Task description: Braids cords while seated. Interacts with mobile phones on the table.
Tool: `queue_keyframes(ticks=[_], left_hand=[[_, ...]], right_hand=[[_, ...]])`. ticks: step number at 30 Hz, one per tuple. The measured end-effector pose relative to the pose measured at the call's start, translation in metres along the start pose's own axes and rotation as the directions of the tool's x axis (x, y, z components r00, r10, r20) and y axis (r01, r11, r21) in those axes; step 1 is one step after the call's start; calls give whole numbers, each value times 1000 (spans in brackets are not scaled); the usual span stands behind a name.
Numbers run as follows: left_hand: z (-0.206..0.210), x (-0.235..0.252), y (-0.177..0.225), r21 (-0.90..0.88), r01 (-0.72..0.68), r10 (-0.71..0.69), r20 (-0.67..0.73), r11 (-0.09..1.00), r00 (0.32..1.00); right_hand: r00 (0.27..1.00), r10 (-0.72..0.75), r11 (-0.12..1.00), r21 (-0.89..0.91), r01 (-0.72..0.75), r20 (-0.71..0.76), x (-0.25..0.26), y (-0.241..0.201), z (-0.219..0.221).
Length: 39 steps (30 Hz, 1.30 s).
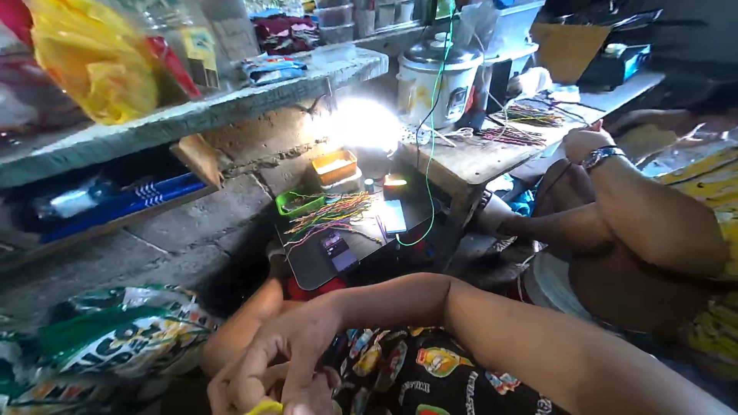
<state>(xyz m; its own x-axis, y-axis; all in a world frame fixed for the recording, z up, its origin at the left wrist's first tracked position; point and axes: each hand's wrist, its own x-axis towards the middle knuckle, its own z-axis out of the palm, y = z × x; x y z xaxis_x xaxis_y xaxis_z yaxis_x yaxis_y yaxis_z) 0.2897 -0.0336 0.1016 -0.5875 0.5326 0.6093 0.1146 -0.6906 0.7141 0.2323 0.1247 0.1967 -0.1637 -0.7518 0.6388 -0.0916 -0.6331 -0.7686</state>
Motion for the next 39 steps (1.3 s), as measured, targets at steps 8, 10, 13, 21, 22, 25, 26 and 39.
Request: queue_keyframes(ticks=[8, 10, 13, 21, 22, 25, 26, 39], left_hand=[[44, 42, 17, 953, 77, 526, -229, 294, 819], [44, 44, 11, 958, 181, 521, -274, 223, 808], [42, 47, 5, 860, 260, 386, -442, 438, 810], [45, 50, 12, 802, 273, 355, -503, 532, 788], [42, 47, 13, 821, 254, 353, -470, 511, 809], [28, 42, 10, 920, 243, 391, -354, 307, 849], [26, 40, 9, 934, 275, 383, -346, 229, 857], [8, 40, 4, 929, 359, 79, -352, -94, 933]], right_hand=[[856, -262, 681, -713, -164, -447, -10, -31, 11], [794, -248, 706, -665, -244, -555, -20, -21, 8], [746, -263, 677, -668, -309, -611, -31, -9, 0], [872, -466, -3, -985, -171, -150, -64, -3, 8], [874, -461, -41, -981, -191, -151, -68, -1, 7], [865, -459, -135, -947, -293, -202, -76, 2, 3], [865, -453, -150, -937, -315, -218, -78, 4, 2], [745, -18, 289, -717, -635, -667, -85, 12, -7]])
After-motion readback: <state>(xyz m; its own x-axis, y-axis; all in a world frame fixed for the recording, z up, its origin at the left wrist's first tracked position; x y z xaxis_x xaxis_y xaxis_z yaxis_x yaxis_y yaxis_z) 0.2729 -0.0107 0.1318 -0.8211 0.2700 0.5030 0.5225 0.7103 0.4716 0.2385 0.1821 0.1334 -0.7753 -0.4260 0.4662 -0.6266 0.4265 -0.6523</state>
